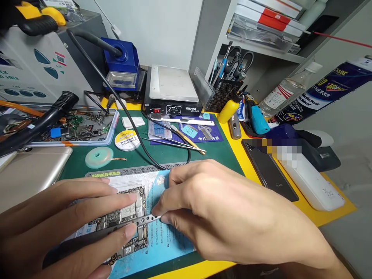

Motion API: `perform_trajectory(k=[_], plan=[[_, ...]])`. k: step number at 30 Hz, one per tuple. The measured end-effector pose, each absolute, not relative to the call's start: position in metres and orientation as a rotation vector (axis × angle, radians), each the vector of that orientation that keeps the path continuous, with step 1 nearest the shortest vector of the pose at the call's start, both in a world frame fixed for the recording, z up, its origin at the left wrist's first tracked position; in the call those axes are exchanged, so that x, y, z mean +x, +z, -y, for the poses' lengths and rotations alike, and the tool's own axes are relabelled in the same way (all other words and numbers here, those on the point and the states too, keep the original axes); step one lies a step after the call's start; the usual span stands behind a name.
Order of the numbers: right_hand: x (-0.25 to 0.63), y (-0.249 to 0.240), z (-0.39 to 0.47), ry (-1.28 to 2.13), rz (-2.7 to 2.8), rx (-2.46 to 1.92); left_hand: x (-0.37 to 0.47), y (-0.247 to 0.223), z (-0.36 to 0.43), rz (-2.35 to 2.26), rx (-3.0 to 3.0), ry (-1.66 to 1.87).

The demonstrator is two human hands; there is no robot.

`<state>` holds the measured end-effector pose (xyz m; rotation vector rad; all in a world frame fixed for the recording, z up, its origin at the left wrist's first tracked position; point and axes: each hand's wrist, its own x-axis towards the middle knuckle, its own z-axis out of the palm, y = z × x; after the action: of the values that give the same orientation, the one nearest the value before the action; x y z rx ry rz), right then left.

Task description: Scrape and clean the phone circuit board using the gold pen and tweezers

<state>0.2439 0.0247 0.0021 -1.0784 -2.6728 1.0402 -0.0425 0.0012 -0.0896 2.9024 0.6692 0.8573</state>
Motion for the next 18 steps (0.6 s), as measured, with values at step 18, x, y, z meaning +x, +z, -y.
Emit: perform_trajectory(k=[18], plan=[[0.270, -0.010, -0.074, 0.309, 2.184, -1.764, -0.032, -0.096, -0.004, -0.687, 2.769, 1.122]])
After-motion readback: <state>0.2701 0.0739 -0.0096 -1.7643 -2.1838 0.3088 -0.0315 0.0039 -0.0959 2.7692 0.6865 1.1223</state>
